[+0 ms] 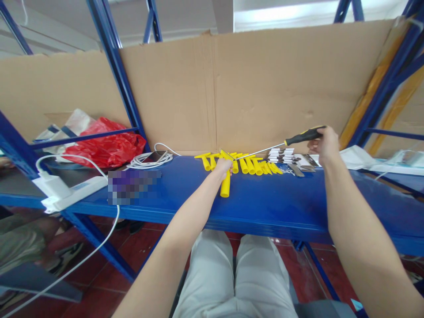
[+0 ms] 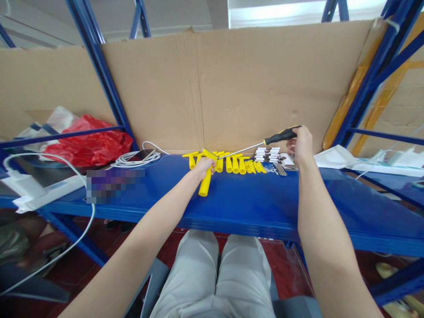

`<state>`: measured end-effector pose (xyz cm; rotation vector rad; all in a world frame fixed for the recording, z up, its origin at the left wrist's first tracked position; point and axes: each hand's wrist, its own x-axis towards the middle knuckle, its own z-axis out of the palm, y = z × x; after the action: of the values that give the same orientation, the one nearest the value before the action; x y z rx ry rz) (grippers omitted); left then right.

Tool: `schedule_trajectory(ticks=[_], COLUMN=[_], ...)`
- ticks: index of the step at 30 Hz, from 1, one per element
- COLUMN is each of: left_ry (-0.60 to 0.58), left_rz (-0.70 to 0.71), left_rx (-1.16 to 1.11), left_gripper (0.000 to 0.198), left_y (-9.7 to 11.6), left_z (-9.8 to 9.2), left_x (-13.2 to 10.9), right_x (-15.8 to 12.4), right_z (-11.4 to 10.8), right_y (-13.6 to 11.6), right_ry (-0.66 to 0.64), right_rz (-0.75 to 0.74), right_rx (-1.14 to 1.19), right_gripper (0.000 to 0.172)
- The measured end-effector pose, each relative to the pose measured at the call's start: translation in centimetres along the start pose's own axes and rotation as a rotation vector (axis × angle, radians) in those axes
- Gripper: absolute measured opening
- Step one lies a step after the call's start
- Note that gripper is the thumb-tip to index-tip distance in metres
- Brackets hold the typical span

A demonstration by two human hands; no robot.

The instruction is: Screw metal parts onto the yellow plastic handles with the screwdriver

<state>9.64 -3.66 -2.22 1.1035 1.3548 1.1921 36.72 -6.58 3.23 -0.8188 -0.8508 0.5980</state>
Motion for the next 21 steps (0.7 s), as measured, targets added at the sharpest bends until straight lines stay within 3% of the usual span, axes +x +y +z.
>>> schedule_trajectory(ticks=[4,8,11,17,21], left_ry=[0.01,0.008,0.007,0.019,0.026], left_rz=[-0.005,0.001,0.009,0.009,0.009], left_rx=[-0.028,-0.042,-0.039,-0.041,-0.049], left_gripper=[0.032,0.033,0.034,0.034,0.032], left_y=[-0.14,-0.27,-0.3,-0.36,-0.4], left_z=[-0.05,-0.04,-0.03,0.06,0.1], left_x=[0.24,0.4,0.4,0.34,0.35], right_x=[-0.5,-0.49,-0.33,-0.66,-0.63], right_z=[0.27,0.44,0.47,0.61,0.38], right_y=[-0.2,-0.4,-0.45,-0.4,-0.29], right_ry=[0.034,0.042,0.069,0.04,0.015], right_rz=[-0.07,0.022,0.061,-0.015,0.041], right_rx=[-0.116,-0.068,-0.027,-0.07,-0.036], right_gripper=[0.031,0.015,0.013,0.013,0.031])
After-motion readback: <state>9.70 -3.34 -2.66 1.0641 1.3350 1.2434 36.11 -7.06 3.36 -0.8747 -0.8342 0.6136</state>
